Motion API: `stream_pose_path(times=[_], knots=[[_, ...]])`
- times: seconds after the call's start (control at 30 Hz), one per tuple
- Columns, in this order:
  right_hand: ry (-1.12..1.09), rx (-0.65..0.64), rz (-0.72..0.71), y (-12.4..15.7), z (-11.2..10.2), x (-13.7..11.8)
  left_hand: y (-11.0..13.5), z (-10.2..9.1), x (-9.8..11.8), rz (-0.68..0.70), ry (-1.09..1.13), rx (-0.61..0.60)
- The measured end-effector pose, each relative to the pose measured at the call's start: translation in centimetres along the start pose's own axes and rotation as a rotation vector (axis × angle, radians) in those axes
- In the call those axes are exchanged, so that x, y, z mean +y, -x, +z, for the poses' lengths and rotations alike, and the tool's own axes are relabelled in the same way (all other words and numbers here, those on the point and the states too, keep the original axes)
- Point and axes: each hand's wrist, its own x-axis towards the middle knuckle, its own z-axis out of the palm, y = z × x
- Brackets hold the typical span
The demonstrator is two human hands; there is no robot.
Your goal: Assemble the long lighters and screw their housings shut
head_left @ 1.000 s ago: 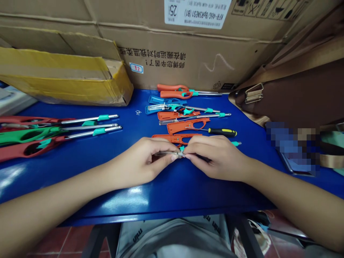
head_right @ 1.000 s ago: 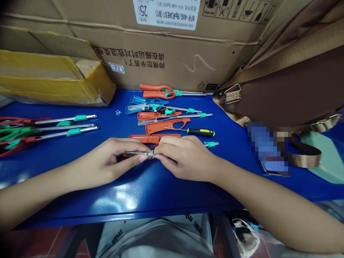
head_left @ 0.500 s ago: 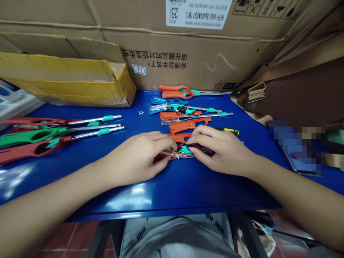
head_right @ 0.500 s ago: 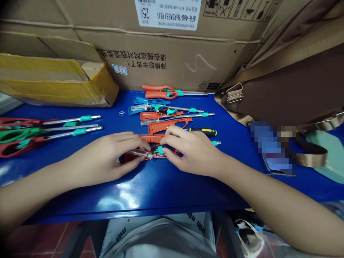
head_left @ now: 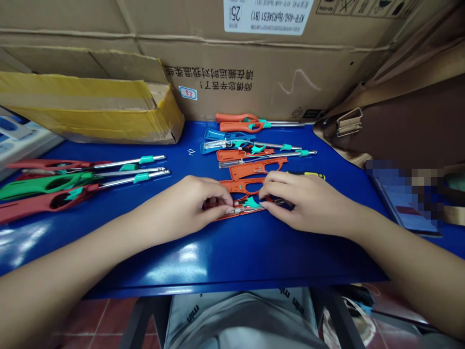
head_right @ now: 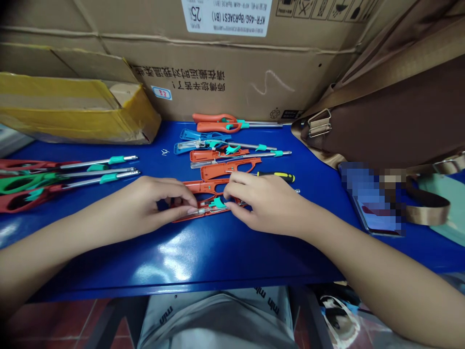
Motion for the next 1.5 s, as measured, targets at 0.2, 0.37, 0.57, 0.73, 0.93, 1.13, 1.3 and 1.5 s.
stream_pose_path(times=[0.2, 0.37, 0.57, 0.73, 0.93, 1.13, 1.3, 1.5], knots=[[-0.086, -0.108, 0.01, -0.2, -0.6, 0.4, 0.1, 0.0, 0.2, -0.07, 0.067, -0.014], [-0.06, -0.13, -0.014, -0.1, -0.6, 0.6, 0.2, 0.2, 0.5, -0.089, 0.082, -0.044], [0.006, -0.121, -0.061, 0.0, -0.3, 0.6, 0.3, 0.4, 0.7, -0.139, 0.047, -0.045], [0.053, -0.13, -0.077, 0.1, -0.3, 0.4, 0.5, 0.8, 0.9, -0.111, -0.04, -0.01], [0.094, -0.134, -0.081, 0.0, -0.4, 0.3, 0.7, 1.0, 1.0, -0.124, -0.106, 0.031], [0.115, -0.121, -0.086, 0.1, -0.3, 0.4, 0.6, 0.7, 0.9, -0.122, -0.083, 0.015], [0.117, -0.124, -0.085, 0.3, -0.3, 0.3, 0.5, 1.0, 0.7, -0.185, -0.065, 0.041], [0.128, -0.101, -0.09, 0.2, -0.3, 0.3, 0.3, 1.0, 0.3, -0.146, -0.041, 0.071]])
